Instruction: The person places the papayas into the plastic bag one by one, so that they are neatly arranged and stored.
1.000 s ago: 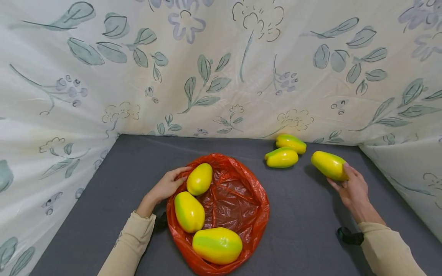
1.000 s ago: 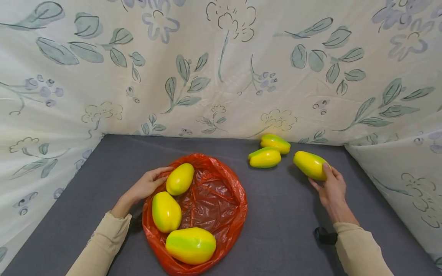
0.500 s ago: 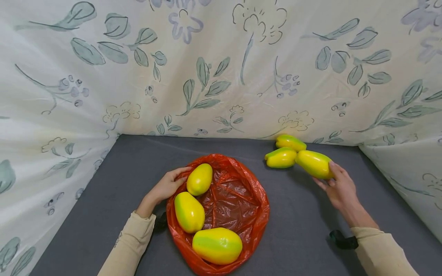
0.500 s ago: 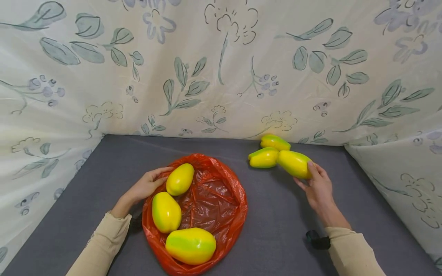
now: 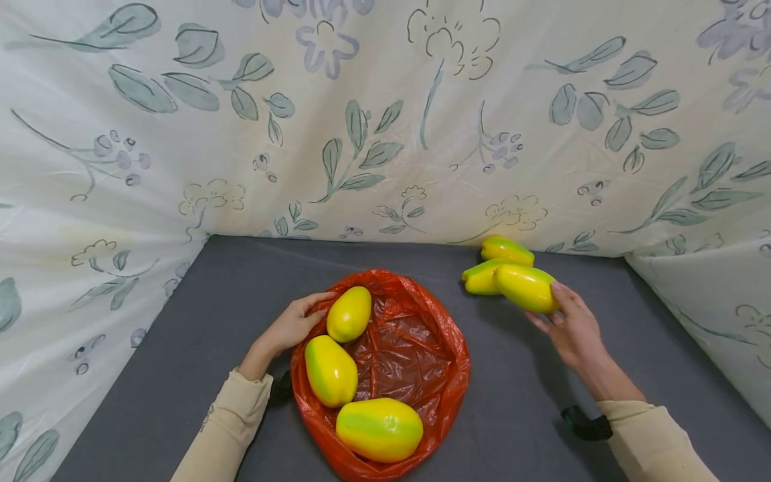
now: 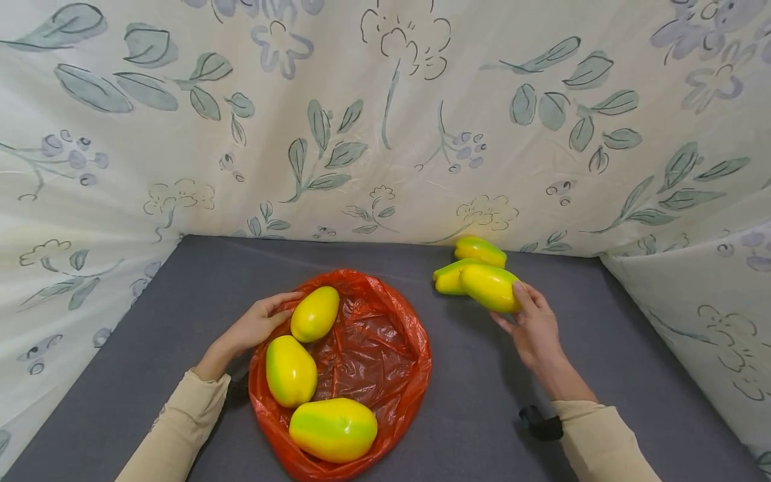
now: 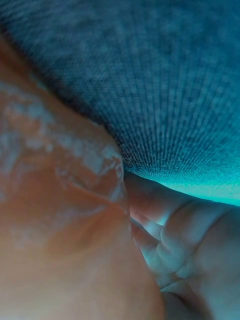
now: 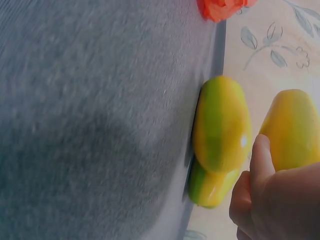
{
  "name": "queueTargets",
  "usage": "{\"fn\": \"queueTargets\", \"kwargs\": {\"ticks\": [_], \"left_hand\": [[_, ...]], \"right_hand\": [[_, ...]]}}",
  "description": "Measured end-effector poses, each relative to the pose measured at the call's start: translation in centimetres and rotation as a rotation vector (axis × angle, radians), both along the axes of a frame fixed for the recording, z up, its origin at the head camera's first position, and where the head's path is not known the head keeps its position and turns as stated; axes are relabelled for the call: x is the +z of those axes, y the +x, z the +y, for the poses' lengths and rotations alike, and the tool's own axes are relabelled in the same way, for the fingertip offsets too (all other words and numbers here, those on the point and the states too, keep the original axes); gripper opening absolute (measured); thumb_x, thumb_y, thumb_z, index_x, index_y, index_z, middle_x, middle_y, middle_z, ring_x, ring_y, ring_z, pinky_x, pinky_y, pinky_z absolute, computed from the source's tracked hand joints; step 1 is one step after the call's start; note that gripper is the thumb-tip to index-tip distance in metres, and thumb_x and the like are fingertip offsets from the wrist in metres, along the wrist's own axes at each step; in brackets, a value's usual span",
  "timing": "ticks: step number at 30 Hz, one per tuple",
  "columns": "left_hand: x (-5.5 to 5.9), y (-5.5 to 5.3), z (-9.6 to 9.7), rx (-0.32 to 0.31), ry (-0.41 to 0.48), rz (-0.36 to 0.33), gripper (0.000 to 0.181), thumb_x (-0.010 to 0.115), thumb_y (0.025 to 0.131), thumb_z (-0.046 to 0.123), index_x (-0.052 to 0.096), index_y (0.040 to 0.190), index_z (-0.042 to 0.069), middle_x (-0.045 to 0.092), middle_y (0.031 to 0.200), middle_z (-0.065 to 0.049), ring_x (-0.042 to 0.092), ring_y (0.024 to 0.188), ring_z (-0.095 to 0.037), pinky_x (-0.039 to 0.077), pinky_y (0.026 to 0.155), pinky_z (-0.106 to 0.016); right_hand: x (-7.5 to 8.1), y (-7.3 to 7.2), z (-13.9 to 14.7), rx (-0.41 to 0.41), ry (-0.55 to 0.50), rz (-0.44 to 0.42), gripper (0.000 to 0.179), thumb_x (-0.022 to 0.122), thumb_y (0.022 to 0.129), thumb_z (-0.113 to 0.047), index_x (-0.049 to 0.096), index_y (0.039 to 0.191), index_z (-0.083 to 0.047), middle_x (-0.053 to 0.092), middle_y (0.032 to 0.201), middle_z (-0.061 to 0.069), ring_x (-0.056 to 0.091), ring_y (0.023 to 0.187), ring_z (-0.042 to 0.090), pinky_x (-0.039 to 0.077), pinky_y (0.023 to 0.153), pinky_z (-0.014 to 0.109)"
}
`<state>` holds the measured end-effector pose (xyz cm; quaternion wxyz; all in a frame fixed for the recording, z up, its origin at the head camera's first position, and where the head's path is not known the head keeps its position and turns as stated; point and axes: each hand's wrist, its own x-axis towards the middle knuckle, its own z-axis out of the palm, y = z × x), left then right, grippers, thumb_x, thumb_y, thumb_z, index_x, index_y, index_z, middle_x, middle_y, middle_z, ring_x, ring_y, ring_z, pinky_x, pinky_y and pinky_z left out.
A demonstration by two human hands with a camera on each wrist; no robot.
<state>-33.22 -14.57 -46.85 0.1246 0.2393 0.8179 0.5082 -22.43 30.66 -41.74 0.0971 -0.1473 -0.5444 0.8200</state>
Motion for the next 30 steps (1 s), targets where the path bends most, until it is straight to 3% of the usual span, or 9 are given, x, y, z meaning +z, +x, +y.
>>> {"fn": "queueTargets", "kwargs": {"ticks": [10, 21, 30], "left_hand": [[0.0, 0.0, 0.0, -0.002, 0.01, 0.001, 0.042, 0.046, 0.1, 0.004, 0.042, 0.142, -0.001, 0.042, 0.141, -0.024, 0.046, 0.122, -0.035, 0.042, 0.096, -0.046], [0.0, 0.1, 0.0, 0.003, 0.013, -0.008, 0.042, 0.046, 0.1, 0.005, 0.043, 0.142, 0.001, 0.042, 0.141, -0.023, 0.047, 0.119, -0.033, 0.043, 0.094, -0.042], [0.1, 0.1, -0.1, -0.003, 0.043, -0.012, 0.042, 0.047, 0.1, 0.005, 0.043, 0.142, 0.0, 0.041, 0.142, -0.023, 0.04, 0.128, -0.036, 0.037, 0.1, -0.05]], "right_hand": [[0.1, -0.2, -1.8, 0.109, 0.021, 0.022, 0.039, 0.058, 0.093, -0.036, 0.039, 0.123, -0.02, 0.035, 0.123, -0.004, 0.049, 0.105, 0.011, 0.053, 0.08, 0.029], [0.4, -1.0, -4.4, 0.183, 0.093, -0.015, 0.037, 0.052, 0.096, -0.039, 0.037, 0.125, -0.021, 0.035, 0.125, -0.002, 0.047, 0.11, 0.012, 0.05, 0.086, 0.03], [0.4, -1.2, -6.2, 0.231, 0.135, -0.002, 0.038, 0.049, 0.099, -0.039, 0.037, 0.128, -0.017, 0.035, 0.126, 0.001, 0.049, 0.11, 0.013, 0.049, 0.089, 0.033]]}}
